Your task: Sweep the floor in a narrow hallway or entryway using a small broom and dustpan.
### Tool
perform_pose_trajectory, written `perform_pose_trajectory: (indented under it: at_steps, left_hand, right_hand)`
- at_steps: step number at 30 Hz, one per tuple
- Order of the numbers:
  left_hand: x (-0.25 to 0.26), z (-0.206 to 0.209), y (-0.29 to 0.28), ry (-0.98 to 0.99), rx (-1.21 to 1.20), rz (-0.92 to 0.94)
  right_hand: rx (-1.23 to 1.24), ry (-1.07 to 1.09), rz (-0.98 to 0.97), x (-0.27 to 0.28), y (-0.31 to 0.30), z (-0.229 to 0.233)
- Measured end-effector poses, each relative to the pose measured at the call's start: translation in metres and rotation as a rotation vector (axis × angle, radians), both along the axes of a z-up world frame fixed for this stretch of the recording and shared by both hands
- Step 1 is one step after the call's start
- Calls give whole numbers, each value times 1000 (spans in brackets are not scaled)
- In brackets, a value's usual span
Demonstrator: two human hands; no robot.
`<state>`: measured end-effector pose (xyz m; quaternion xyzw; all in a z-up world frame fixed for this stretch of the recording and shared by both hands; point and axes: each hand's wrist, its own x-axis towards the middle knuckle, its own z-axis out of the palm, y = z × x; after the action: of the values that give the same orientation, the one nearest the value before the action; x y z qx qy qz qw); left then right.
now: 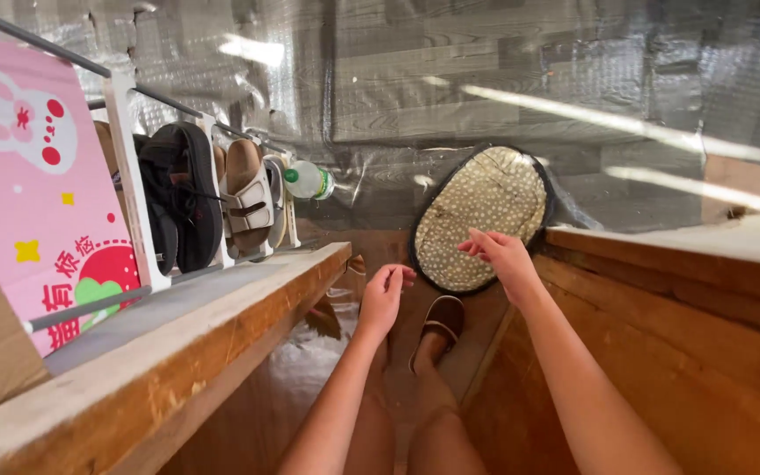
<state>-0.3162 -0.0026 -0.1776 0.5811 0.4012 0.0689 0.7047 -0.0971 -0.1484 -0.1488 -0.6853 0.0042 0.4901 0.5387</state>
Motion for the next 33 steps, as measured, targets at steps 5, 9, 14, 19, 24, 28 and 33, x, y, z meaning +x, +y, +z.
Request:
perform_pose_trajectory:
  at_steps: [5,9,14,19,24,28,33]
  left_hand:
    - [17,38,2,-133,28,-99]
    - [7,68,7,-243,71,-215]
    - [-84,75,5,-171,71,-413]
    - [-226,-42,63,75,46,-574]
    - [-310,-83,157,415,357,-38]
    - [-272,-34,178,236,480,-19]
    - [-267,-83,160,370,343,-299]
  right_hand:
    - [43,-129,-77,-49,-10,45]
    - [88,-247,-107,-97,-18,70]
    - [123,-233,-115,-184,-40,85]
    - [136,-154,-42,-249,-38,93]
    - [57,-121,104,-282,-32,86]
    - [59,-47,117,-297,-14,37]
    - [14,123,49,-325,2,30]
